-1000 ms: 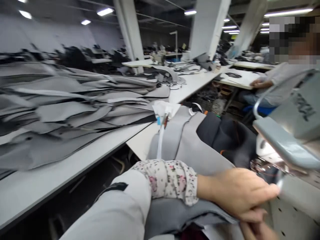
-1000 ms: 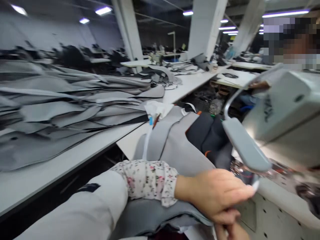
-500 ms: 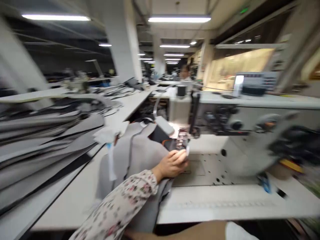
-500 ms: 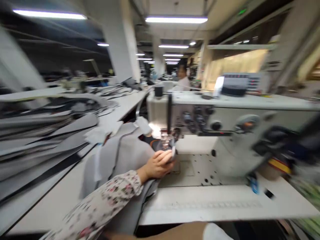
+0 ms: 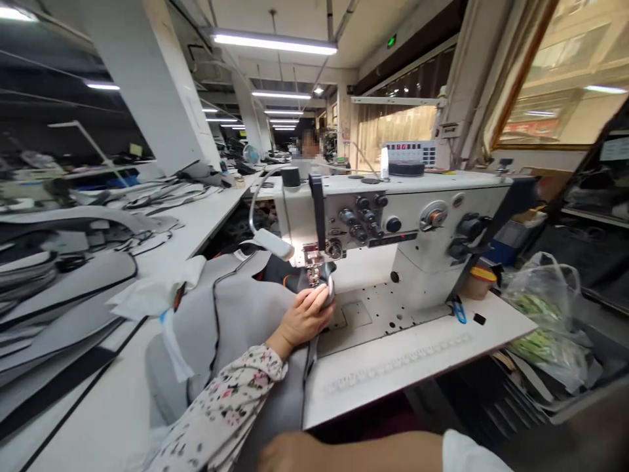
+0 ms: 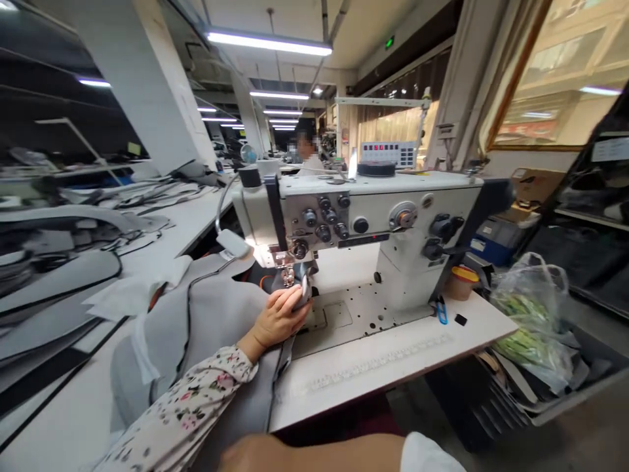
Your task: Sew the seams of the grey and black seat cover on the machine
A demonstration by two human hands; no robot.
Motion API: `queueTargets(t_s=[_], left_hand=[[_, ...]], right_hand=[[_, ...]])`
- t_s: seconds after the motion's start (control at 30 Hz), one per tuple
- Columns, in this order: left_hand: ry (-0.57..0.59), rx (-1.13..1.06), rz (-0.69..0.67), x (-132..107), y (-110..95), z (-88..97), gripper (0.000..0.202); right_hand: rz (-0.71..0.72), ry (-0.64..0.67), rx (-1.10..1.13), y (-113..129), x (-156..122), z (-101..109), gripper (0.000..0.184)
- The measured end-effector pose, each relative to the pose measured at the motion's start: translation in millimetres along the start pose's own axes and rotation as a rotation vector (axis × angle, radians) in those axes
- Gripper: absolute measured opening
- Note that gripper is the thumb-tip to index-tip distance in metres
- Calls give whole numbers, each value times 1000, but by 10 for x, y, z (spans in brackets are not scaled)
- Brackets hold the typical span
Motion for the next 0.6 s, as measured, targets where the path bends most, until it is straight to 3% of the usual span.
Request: queueTargets(t_s=[0.07,0.17,0.3,0.43,0.6], left_hand=[[26,-16,21,-42,0,109,42],[76,-59,99,-112,35,348,45],[114,-77,419,-168,265,541,38],[219,-90,754,-160,577,553,30],[509,-244,922,-343,930,628,23]], right_hand=[[-56,-163,47,-160,-387,224,33],[-205,-442,131,-392,-1164,812,33],[-398,-639,220,-708,-2017,1543,26],[-540,-718,232,-987,-2272,1864,23],[-601,-772,208,-1147,-2247,2069,28]])
Point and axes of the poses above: each hand's wrist, its own x-axis towards the middle knuckle, its own z-axis out of the back of the hand, y = z × x, the point moved 4 cm from there along x, towards the middle knuckle, and after that the axes turned 10 degrees about -z, right-handed, at the moved point
